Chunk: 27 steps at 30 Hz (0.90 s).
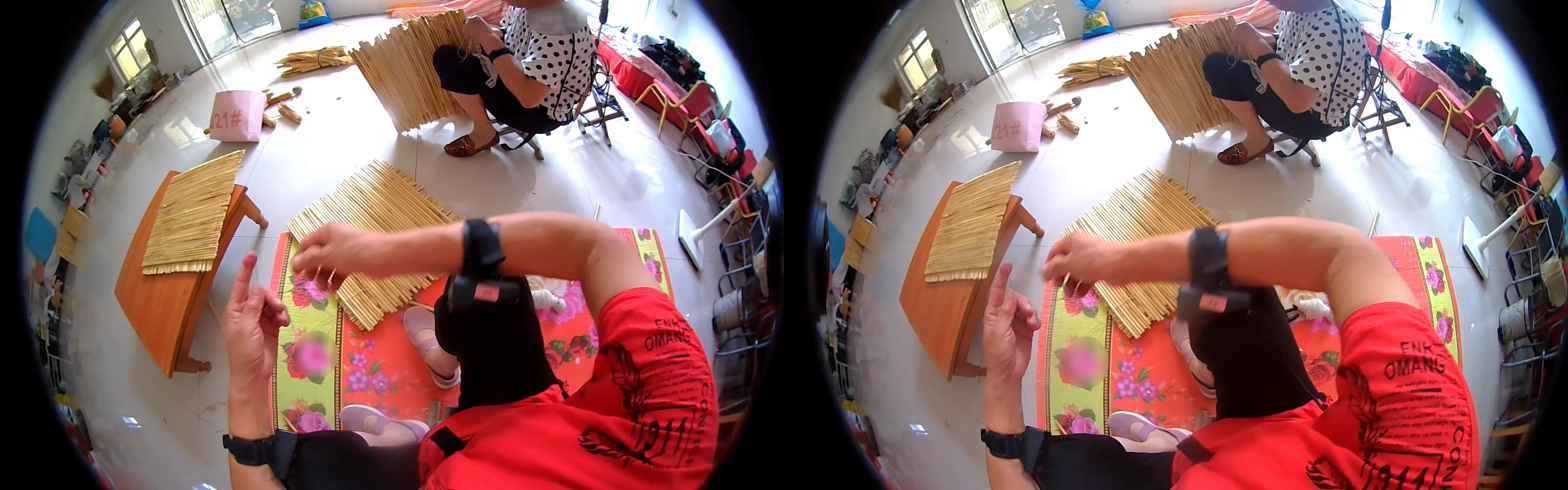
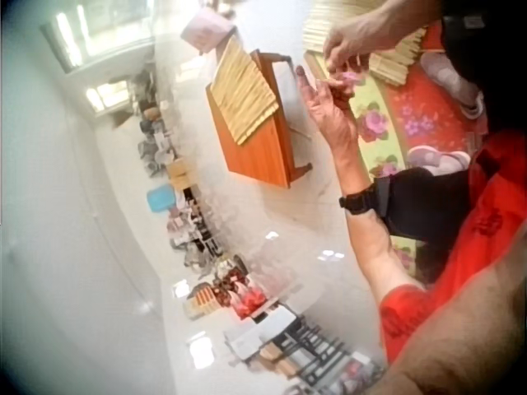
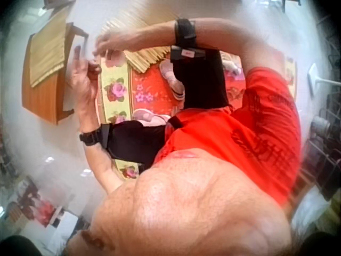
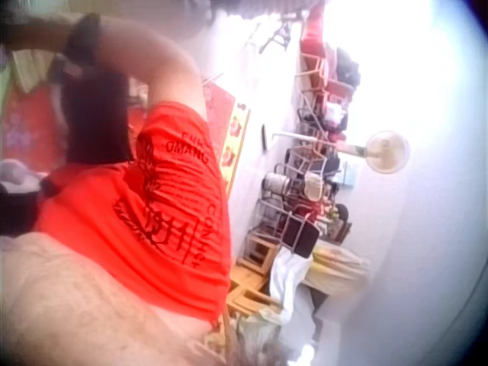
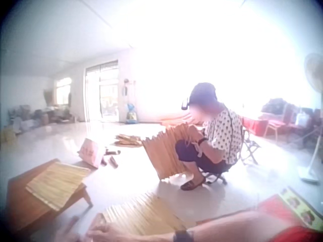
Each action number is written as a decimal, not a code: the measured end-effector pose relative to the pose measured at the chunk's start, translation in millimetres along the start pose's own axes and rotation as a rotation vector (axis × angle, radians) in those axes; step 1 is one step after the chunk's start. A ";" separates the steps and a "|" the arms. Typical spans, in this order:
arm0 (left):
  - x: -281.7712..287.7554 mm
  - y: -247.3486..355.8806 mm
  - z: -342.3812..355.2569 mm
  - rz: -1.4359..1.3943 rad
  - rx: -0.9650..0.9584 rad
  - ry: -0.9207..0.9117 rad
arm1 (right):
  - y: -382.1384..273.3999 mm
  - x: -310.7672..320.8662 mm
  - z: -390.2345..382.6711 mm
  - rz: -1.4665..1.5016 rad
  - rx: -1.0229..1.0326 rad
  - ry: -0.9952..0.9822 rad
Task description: The person weaves a wooden mat by hand using thread and a needle, inserting wooden rods and tying them together.
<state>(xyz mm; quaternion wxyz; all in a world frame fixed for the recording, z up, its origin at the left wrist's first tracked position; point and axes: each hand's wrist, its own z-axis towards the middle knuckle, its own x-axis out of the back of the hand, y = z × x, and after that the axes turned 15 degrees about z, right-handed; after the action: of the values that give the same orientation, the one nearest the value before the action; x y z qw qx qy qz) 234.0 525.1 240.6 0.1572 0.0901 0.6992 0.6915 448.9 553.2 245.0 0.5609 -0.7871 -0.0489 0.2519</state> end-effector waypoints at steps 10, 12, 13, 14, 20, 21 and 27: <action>-23.1 -3.4 26.4 -0.151 0.156 -0.110 | 26.2 0.2 19.5 0.457 0.030 -0.063; -22.8 -5.1 35.8 -0.162 0.155 -0.166 | 25.9 4.7 19.9 0.488 0.049 -0.073; -22.6 -6.2 39.0 -0.165 0.153 -0.192 | 25.9 6.9 20.8 0.509 0.060 -0.065; -23.7 -7.6 40.6 -0.143 0.153 -0.189 | 25.7 9.3 21.3 0.530 0.071 -0.057; -0.5 -30.2 41.4 0.211 0.195 -0.124 | 5.4 38.0 14.8 0.532 0.128 0.060; 9.5 -34.2 38.4 0.314 0.213 -0.105 | 3.2 49.7 12.6 0.574 0.130 0.080; 104.5 -55.8 -8.6 0.539 0.312 0.183 | 0.8 125.4 1.9 0.766 0.283 0.326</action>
<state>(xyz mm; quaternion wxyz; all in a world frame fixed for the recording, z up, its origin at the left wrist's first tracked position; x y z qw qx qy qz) 138.5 551.4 175.0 -0.1109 0.2325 0.7591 0.5979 556.8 599.6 201.0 0.5297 -0.6933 0.3704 0.3186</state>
